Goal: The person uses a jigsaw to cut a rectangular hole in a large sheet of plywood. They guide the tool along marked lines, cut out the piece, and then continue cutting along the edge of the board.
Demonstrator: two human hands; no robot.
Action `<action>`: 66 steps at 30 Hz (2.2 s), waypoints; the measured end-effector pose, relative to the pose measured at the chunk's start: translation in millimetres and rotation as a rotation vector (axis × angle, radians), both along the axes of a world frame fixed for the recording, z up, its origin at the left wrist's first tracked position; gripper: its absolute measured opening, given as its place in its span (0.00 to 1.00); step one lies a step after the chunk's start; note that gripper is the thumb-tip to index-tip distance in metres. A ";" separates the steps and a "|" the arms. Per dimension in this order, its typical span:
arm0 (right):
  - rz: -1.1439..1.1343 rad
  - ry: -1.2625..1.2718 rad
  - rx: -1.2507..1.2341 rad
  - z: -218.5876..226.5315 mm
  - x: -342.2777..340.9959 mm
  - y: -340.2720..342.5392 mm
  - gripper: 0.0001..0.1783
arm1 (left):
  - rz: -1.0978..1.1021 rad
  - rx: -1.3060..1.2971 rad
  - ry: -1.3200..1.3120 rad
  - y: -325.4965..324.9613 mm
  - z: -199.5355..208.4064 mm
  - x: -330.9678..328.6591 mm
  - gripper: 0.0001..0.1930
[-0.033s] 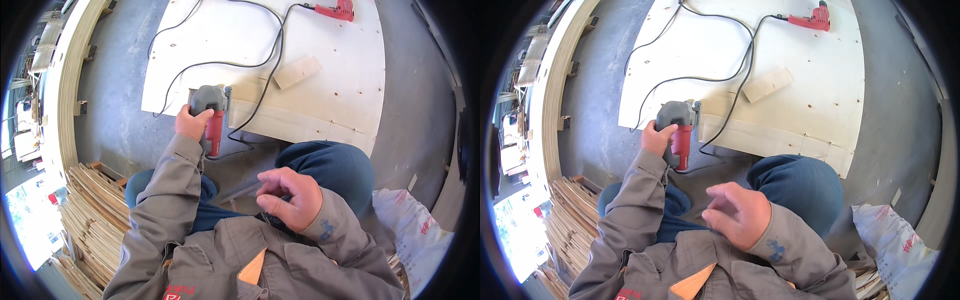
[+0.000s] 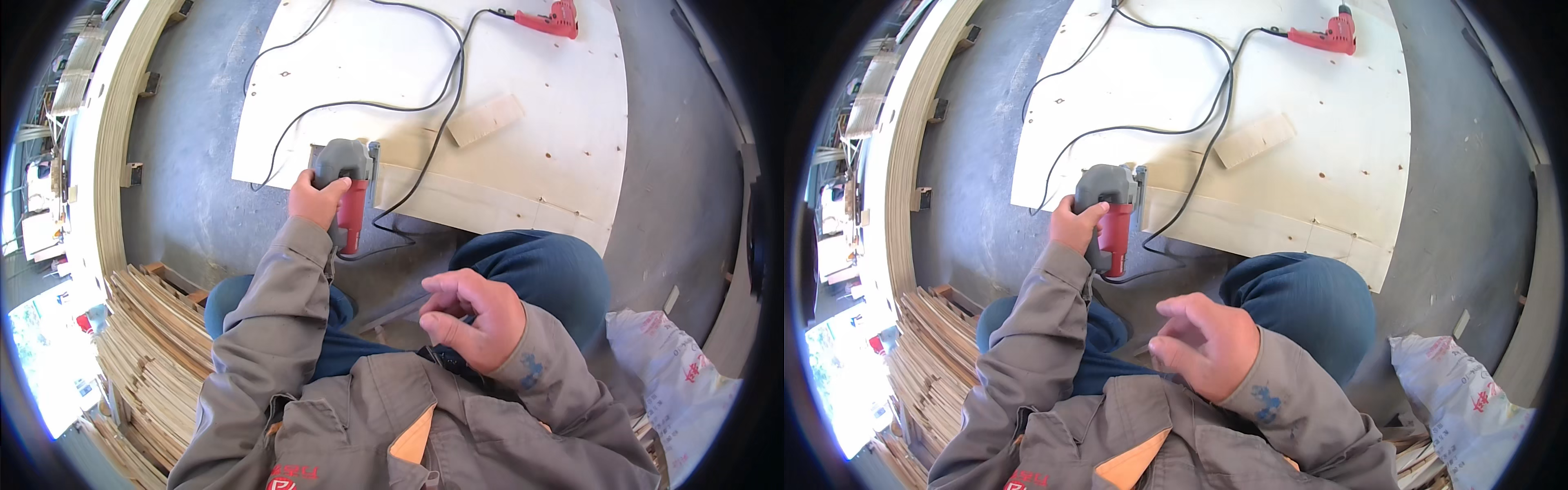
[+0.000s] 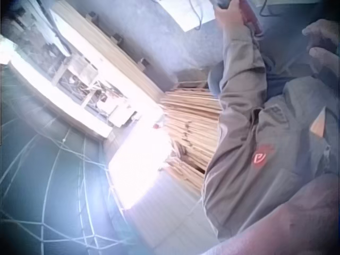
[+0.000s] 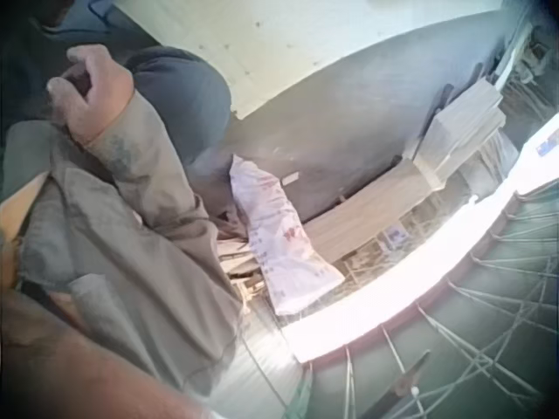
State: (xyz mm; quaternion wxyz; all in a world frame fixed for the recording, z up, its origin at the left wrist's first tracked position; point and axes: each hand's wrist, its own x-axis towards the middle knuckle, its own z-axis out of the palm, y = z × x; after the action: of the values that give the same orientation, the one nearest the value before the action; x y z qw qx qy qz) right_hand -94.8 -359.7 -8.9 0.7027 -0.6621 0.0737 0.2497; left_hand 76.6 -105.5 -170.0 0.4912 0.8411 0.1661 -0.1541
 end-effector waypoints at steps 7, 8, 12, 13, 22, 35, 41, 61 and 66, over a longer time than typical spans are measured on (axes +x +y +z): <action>0.121 -0.156 -0.248 -6.4 0.4 25.0 0.24 | -0.049 0.114 -0.096 30.2 -29.5 -22.6 0.24; 0.151 -0.190 -0.289 -7.0 -0.5 28.5 0.23 | -0.047 0.093 -0.079 34.1 -38.4 -26.8 0.24; 0.197 -0.217 -0.453 -20.7 -8.0 39.6 0.24 | -0.008 -0.090 0.020 19.3 -15.5 -34.8 0.24; 0.217 -0.261 -0.499 -21.8 -7.2 43.8 0.24 | -0.014 -0.117 0.037 21.6 -9.2 -34.5 0.26; 0.293 -0.368 -0.735 -34.5 -2.0 64.4 0.26 | -0.069 -0.001 -0.056 31.4 -7.8 -39.7 0.34; -0.030 -0.306 -0.716 -63.9 22.8 97.1 0.33 | 0.188 -0.193 -0.075 61.5 1.2 -65.5 0.33; -0.155 -0.080 -0.565 -96.6 58.3 109.9 0.43 | 0.362 -0.571 -0.324 79.3 47.5 -96.9 0.23; -0.336 0.090 -0.184 -159.7 117.9 184.7 0.41 | 0.800 -0.964 -0.384 146.3 137.6 -93.2 0.24; -0.401 0.083 -0.012 -176.8 131.2 194.2 0.26 | 0.771 -0.971 -0.390 148.8 136.9 -92.2 0.25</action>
State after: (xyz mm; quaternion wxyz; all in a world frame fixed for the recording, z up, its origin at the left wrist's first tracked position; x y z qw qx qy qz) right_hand 36.3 -165.5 -185.7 0.7309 -0.6272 0.2345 0.1315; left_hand -15.6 43.4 -33.0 0.8567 0.4160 0.2753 0.1312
